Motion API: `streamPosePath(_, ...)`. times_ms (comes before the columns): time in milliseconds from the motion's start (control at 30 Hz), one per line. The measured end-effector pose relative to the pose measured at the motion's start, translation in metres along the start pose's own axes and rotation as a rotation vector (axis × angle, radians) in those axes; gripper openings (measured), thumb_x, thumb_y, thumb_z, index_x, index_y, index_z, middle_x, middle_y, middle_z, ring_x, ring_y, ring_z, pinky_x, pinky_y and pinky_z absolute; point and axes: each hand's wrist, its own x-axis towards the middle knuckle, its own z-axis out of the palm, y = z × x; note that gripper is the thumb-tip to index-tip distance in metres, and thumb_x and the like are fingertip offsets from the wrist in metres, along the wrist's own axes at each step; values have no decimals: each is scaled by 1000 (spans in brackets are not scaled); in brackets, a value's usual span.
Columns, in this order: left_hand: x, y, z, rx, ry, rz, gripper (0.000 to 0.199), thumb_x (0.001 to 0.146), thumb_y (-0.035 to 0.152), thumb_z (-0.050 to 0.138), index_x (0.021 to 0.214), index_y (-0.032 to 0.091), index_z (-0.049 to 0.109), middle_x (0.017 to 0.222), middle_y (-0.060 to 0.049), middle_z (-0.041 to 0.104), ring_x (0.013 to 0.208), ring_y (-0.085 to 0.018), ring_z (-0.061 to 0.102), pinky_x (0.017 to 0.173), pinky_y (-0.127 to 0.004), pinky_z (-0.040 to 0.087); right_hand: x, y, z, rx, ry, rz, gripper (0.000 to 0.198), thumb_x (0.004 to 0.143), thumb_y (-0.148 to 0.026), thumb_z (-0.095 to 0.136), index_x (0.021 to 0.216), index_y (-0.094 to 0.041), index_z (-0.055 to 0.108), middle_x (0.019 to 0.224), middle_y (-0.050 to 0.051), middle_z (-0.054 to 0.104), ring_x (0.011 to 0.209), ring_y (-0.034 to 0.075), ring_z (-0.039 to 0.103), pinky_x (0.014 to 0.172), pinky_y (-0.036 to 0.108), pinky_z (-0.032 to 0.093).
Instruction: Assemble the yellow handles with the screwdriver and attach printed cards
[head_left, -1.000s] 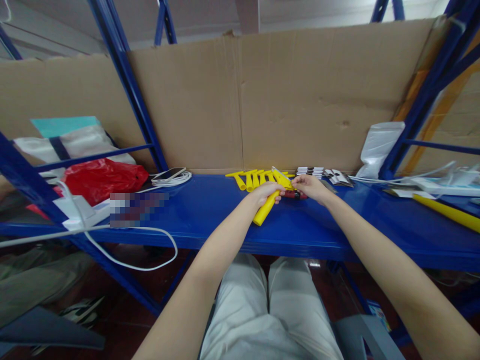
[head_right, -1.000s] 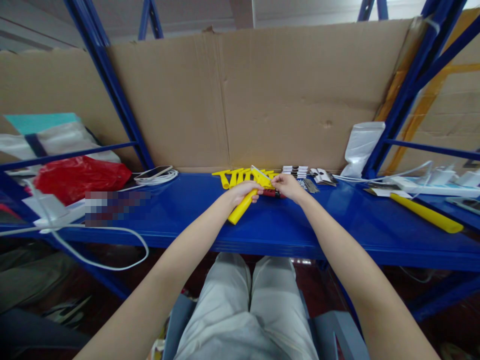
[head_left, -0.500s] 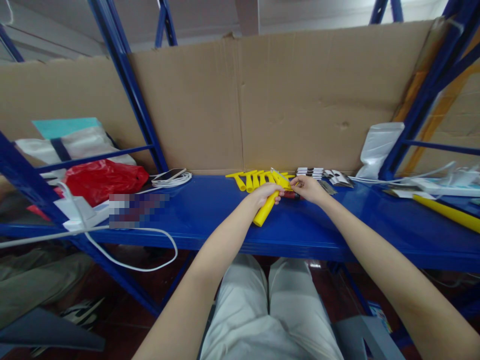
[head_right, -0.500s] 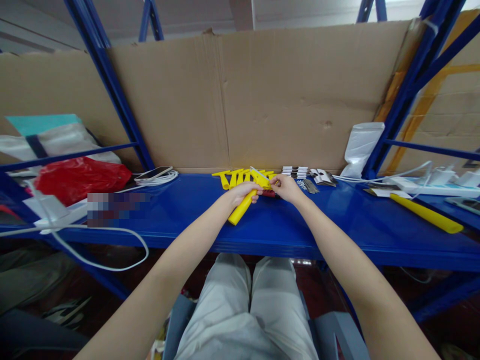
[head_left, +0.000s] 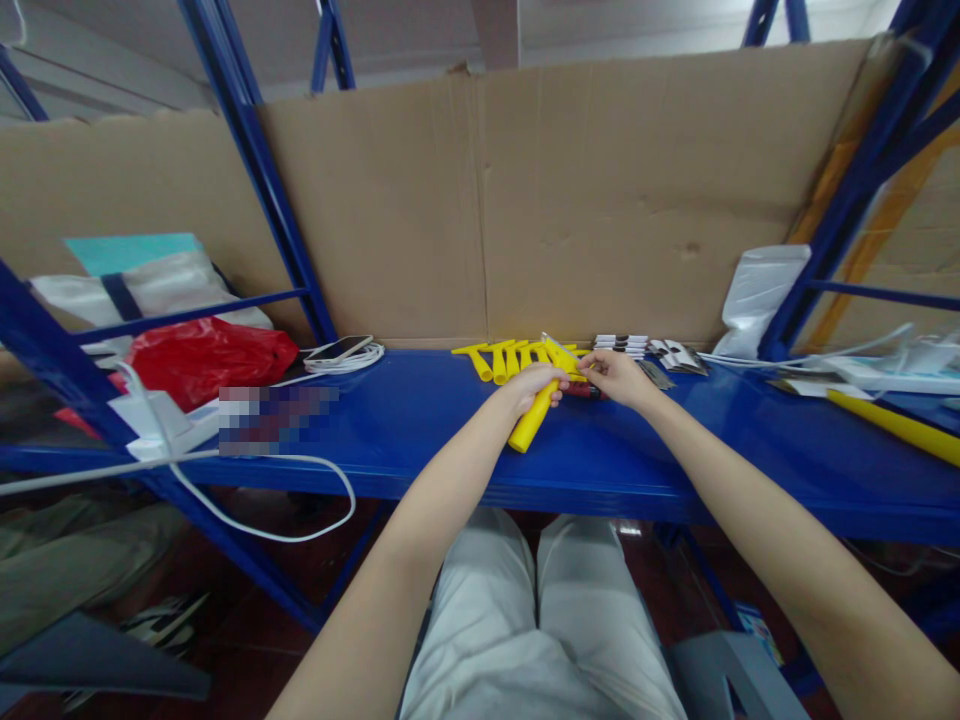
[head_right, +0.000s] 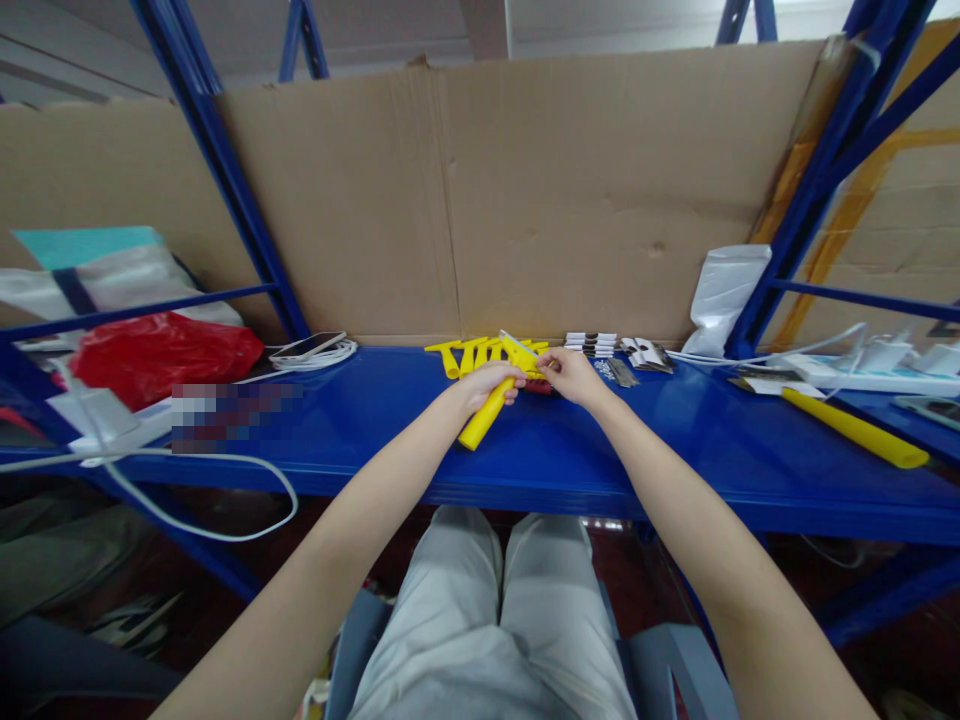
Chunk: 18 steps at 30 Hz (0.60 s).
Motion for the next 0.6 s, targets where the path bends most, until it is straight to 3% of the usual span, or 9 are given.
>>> streamPosePath(267,-3,1,1,10,-4,21,21,81,0,44,69,17,43,47,6,45,34,-5,37,39,-19,29,5,10,3,101,29,98,6,76,-23,60,77,-18,64,75,4,67,64,15,59,64,29,49)
streamPosePath(600,-7,2,3,9,-5,36,21,82,0,43,69,17,43,46,6,45,33,-4,37,37,-18,28,3,2,-1,85,20,87,10,76,-24,58,67,-18,59,68,4,64,65,16,58,68,32,49)
